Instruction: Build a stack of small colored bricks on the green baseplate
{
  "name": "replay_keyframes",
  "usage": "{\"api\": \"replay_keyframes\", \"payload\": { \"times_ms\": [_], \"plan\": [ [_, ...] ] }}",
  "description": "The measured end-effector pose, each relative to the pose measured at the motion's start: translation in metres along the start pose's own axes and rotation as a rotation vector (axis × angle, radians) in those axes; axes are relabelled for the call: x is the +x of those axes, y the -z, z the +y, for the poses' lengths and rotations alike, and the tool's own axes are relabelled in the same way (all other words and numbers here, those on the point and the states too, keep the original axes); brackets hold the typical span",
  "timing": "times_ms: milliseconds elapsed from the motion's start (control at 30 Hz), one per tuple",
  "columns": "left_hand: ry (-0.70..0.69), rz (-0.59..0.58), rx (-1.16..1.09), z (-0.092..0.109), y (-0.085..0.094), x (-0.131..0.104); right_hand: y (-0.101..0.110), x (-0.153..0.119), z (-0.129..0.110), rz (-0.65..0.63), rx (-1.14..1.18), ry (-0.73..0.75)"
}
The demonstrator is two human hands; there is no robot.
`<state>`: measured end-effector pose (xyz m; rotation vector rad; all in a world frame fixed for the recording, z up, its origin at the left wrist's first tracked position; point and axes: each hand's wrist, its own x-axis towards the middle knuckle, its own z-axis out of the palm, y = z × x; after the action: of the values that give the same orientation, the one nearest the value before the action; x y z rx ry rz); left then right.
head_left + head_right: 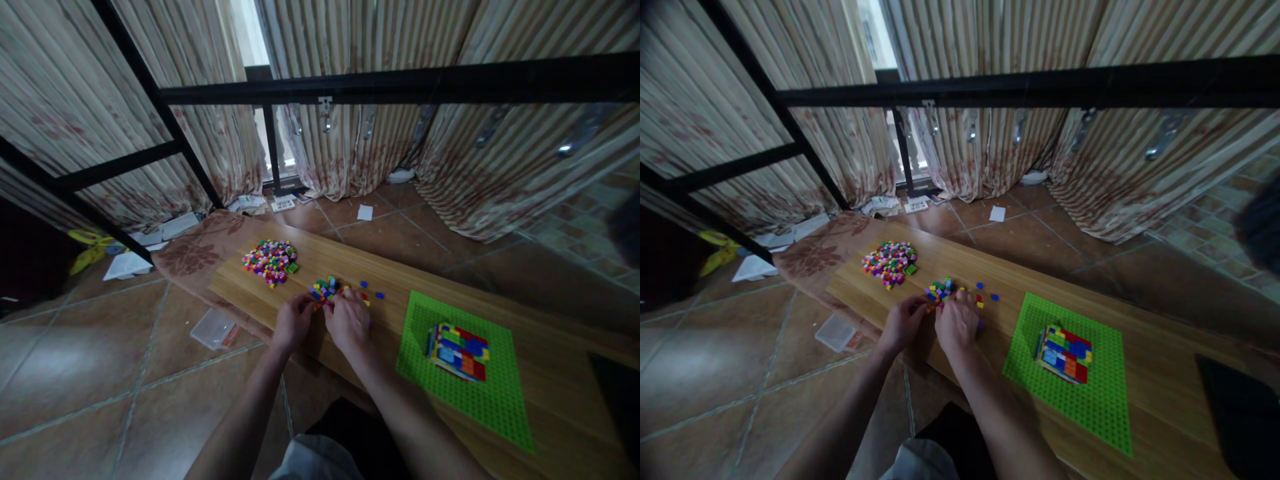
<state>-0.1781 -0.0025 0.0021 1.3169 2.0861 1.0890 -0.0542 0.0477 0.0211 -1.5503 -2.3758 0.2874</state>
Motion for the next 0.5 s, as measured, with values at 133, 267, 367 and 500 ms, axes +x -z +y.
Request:
{"api": "replay_keyframes", "payload": {
  "times_ms": [133, 267, 367, 500],
  "plan": [
    [-0.041, 0.005, 0.002, -0.0013, 0.0, 0.0005, -0.0032, 0.0026, -0.0073, -0.037, -0.019, -0.069],
    [-0.016, -0.015, -0.041, -0.0009, 0.0008, 0.0003, -0.0027, 0.0009, -0.0078, -0.038, -0.013, -0.027],
    [0.022, -0.026, -0.118, -0.0046, 0.0007, -0.001, -0.0022, -0.002, -0.007, -0.019, -0.013, 0.017],
    [0.041, -0.025, -0.175, -0.0099, 0.0002, -0.0039, -0.0008, -0.0002, -0.0081, -0.029, -0.018, 0.021]
  ]
}}
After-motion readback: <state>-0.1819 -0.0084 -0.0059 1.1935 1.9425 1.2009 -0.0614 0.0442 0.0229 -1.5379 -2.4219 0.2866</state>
